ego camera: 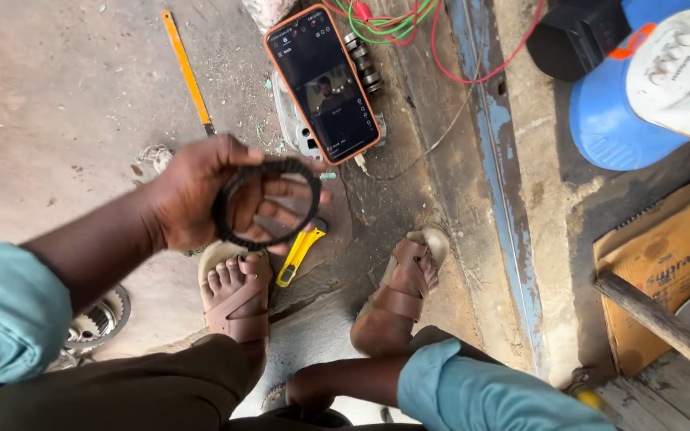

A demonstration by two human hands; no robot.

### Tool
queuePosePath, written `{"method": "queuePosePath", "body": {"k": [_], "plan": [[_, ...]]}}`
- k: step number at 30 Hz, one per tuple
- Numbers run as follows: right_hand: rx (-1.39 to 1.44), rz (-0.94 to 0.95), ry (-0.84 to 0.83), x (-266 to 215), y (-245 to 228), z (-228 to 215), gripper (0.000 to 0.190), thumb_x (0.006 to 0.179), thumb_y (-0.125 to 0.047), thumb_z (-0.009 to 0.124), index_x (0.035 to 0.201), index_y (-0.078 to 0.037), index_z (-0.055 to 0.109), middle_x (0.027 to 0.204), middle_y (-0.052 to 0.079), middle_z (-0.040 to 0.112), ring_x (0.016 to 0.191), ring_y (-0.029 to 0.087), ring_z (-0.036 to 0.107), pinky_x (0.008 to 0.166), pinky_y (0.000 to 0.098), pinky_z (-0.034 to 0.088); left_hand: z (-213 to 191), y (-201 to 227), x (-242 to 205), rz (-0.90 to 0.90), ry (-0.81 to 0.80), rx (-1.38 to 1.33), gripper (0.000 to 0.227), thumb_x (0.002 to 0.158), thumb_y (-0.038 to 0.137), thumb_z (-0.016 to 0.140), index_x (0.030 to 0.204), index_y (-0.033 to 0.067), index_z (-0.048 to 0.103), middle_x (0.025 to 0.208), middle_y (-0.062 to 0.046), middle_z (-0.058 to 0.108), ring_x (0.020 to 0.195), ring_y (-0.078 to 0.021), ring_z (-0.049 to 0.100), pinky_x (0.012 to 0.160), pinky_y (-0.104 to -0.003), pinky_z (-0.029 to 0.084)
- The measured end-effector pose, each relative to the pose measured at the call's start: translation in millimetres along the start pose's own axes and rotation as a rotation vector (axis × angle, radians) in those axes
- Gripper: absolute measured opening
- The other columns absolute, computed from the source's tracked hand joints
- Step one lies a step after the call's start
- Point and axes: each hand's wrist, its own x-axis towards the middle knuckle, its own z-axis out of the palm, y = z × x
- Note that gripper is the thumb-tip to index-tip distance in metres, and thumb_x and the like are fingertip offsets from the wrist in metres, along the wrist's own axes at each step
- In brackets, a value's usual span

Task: Cleaning or inspecting motorcycle clutch plates using a utility knife and a thin metal strip.

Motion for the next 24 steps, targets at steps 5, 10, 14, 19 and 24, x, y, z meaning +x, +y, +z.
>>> {"method": "queuePosePath", "body": {"k": [5, 10, 14, 19, 24], "plan": [[0.285, 0.125, -0.089, 6, 1, 14, 0.028, 0.083, -0.028, 0.077, 0.097, -0.005, 0.077, 0.081, 0.015, 0.077, 0.073, 0.030, 0.074, 0.068, 0.0453, 0.060, -16, -20, -1, 0.019, 0.009, -0.065, 0.076, 0.087, 0.042, 0.045, 0.152, 0.0025, 0.050, 0.134, -0.020, 0.068, 0.102, -0.0287, 0.068, 0.087, -0.048, 0.056], [0.127, -0.041, -0.028, -24, -10, -13, 0.027, 0.079, -0.030, 0.079, 0.096, -0.010, 0.080, 0.081, 0.011, 0.077, 0.074, 0.025, 0.073, 0.072, 0.0431, 0.058, -22, -41, -51, 0.064, 0.052, -0.200, 0.083, 0.090, 0.045, 0.052, 0.159, -0.0002, 0.049, 0.132, -0.023, 0.065, 0.104, -0.0294, 0.067, 0.090, -0.046, 0.055], [0.109, -0.043, -0.010, -57, -34, -62, 0.026, 0.080, -0.033, 0.080, 0.096, -0.012, 0.082, 0.082, 0.010, 0.077, 0.074, 0.023, 0.072, 0.072, 0.0423, 0.056, -20, -52, -85, 0.346, 0.023, -0.072, 0.086, 0.089, 0.052, 0.061, 0.156, 0.0010, 0.042, 0.141, -0.027, 0.061, 0.118, -0.0388, 0.065, 0.098, -0.060, 0.055], [0.221, 0.192, 0.364, -101, -44, -146, 0.022, 0.082, -0.032, 0.075, 0.095, -0.016, 0.082, 0.090, 0.008, 0.079, 0.077, 0.021, 0.074, 0.072, 0.0404, 0.057, -32, -95, -99, 0.505, -0.064, -0.157, 0.094, 0.093, 0.062, 0.062, 0.163, 0.0046, 0.039, 0.148, -0.024, 0.050, 0.127, -0.0397, 0.059, 0.103, -0.062, 0.050], [-0.917, 0.226, 0.665, -166, -77, -213, 0.024, 0.088, -0.021, 0.067, 0.108, -0.009, 0.071, 0.113, 0.009, 0.069, 0.113, 0.030, 0.063, 0.091, 0.0463, 0.053, -35, -121, -75, 0.726, -0.030, -0.125, 0.092, 0.089, 0.067, 0.058, 0.161, 0.0128, 0.039, 0.157, -0.023, 0.050, 0.131, -0.0402, 0.059, 0.104, -0.063, 0.052]]}}
